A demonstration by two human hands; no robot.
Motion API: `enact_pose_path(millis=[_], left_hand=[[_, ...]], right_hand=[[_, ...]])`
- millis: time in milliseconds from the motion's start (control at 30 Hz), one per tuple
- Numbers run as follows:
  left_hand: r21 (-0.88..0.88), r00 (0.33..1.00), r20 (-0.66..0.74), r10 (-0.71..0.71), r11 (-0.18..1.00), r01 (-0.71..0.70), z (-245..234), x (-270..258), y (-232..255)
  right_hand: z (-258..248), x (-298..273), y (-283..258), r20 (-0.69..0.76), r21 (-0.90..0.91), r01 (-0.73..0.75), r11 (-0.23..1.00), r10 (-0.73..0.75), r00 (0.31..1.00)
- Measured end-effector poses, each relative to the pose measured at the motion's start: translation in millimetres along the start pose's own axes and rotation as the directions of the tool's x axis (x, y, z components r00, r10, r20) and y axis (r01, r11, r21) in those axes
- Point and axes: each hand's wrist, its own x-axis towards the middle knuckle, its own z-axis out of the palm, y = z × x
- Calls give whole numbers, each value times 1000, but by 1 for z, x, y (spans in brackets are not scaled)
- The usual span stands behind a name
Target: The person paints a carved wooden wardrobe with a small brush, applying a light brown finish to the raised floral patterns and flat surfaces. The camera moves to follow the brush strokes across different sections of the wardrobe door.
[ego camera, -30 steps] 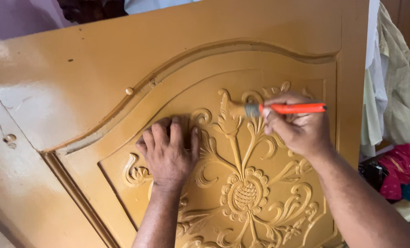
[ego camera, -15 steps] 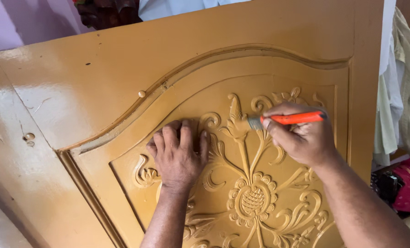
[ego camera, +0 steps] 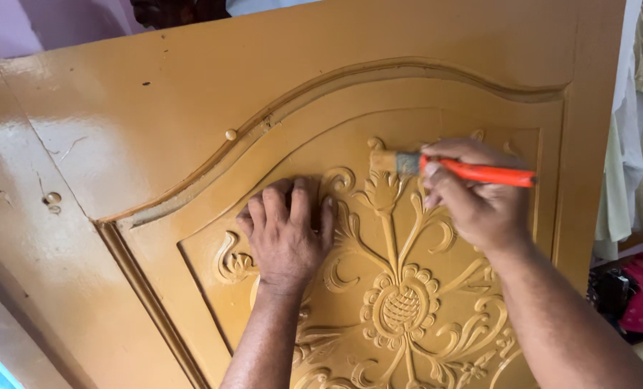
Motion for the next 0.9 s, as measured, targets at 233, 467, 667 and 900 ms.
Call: enact_pose_path(millis=[233, 467, 667, 900], left_hand=[[-15, 1000, 14, 1, 1000, -1, -3, 1, 0], [-47, 999, 30, 34, 998, -32, -5, -6, -3], [-68, 985, 116, 126, 991, -118, -13, -16, -19], [102, 993, 47, 110, 988, -115, -13, -40, -17]], right_hand=[[12, -8, -10, 41, -76, -77, 994, 80, 996], [20, -4, -24, 69, -403, -65, 913, 101, 992], [25, -6, -26, 123, -455, 25, 890, 35, 992], [24, -19, -24, 190, -446, 60, 893, 29, 981]])
